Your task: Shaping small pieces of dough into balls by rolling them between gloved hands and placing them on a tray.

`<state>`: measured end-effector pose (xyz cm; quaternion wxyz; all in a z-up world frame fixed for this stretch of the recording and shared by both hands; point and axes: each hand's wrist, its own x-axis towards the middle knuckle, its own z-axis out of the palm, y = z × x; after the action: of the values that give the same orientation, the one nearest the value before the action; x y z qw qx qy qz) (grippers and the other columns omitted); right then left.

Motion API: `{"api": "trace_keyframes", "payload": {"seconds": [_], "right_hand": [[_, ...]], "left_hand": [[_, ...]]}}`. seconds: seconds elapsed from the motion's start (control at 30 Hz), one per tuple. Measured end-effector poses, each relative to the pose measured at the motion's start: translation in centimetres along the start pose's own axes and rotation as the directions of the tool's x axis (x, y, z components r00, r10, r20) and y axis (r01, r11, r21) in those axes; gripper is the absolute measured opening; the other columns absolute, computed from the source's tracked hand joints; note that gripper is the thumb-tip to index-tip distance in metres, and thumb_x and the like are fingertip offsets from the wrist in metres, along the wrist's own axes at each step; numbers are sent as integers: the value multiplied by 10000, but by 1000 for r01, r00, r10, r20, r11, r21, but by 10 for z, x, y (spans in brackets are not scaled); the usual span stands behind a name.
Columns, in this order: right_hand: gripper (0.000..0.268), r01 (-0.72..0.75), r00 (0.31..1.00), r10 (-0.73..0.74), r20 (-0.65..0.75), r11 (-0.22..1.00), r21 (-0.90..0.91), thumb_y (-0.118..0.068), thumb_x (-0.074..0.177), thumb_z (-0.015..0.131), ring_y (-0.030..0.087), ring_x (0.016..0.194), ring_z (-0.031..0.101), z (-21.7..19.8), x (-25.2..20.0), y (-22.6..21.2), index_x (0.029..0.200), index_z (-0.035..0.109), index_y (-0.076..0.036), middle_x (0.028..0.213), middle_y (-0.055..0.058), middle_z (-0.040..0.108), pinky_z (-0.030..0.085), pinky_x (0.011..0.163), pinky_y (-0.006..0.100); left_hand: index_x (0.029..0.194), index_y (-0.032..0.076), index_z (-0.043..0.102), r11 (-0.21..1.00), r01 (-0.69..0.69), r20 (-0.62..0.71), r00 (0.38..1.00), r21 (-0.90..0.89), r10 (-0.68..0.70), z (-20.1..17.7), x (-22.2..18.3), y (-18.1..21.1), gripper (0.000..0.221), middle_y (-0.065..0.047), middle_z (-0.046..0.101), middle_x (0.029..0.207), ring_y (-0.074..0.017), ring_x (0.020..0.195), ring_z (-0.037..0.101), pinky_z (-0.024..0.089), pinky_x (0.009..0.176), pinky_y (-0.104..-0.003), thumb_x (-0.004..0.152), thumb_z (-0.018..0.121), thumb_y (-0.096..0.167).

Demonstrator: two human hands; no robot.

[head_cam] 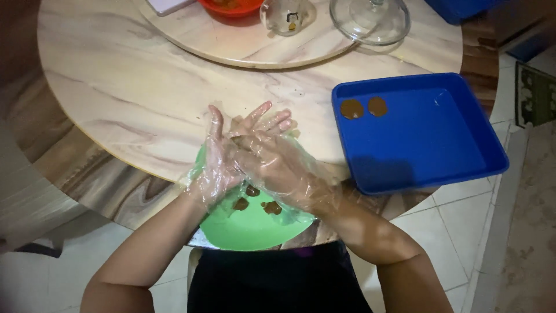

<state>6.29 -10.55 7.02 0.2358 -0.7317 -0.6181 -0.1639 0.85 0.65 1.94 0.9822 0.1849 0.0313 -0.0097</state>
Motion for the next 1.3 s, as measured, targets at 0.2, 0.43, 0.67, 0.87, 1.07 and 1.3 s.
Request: {"api": "trace_keyframes", "payload": {"seconds": [0.2, 0.43, 0.67, 0.87, 1.07, 1.3], "right_hand": [[237, 217, 968, -232, -101, 966, -138, -3, 966, 700, 202, 864, 720, 11, -15, 5, 1197, 645, -1, 944, 99, 729, 613, 907, 345], [304, 377, 897, -431, -95, 860, -344, -33, 993, 714, 183, 967, 740, 16, -43, 6, 1288, 645, -8, 1034, 94, 774, 580, 1036, 335], [127, 364, 909, -384, -164, 921, -141, -72, 1011, 626, 201, 854, 628, 0, -28, 3, 1110, 548, -62, 1016, 58, 526, 541, 752, 282], [253, 355, 931, -339, -137, 928, 117, 42, 997, 659, 211, 1185, 762, 8, -27, 30, 1246, 678, 4, 1327, 170, 681, 657, 987, 313], [177, 369, 910, -323, -260, 917, 153, -174, 1025, 632, 176, 717, 603, -4, -12, 33, 1178, 710, -128, 816, 94, 671, 534, 653, 258], [434, 215, 977, -196, -89, 892, 398, -440, 1049, 479, 209, 797, 584, 11, -27, 47, 1346, 622, -158, 1018, 120, 628, 528, 622, 321]], "left_hand": [[1609, 105, 180, 982, 118, 291, 954, -145, -72, -11, 2, 5, 965, -211, 93, 1679, -382, 1548, 140, 109, 1255, -585, 905, 418, 721], [1603, 80, 157, 958, 88, 241, 970, -275, -19, -5, -1, 5, 986, -251, 111, 1662, -392, 1539, 143, 134, 1254, -557, 885, 519, 650], [1607, 165, 110, 938, 142, 620, 779, -316, 92, -77, 32, -11, 1049, -198, -63, 1678, -576, 1458, 1, 32, 958, -942, 848, 207, 883], [1620, 166, 103, 953, 142, 252, 965, -268, -73, 13, -10, 10, 1024, -217, 101, 1664, -440, 1511, 116, 253, 1198, -639, 846, 553, 664], [1587, 70, 217, 947, 136, 172, 981, -292, -88, 12, -8, 7, 993, -310, 173, 1616, -463, 1459, 260, 331, 1169, -592, 861, 544, 663], [1540, 61, 255, 954, 120, 159, 984, -275, -78, 5, -9, 3, 974, -299, 230, 1540, -453, 1418, 254, 336, 1150, -600, 857, 512, 706]]}}
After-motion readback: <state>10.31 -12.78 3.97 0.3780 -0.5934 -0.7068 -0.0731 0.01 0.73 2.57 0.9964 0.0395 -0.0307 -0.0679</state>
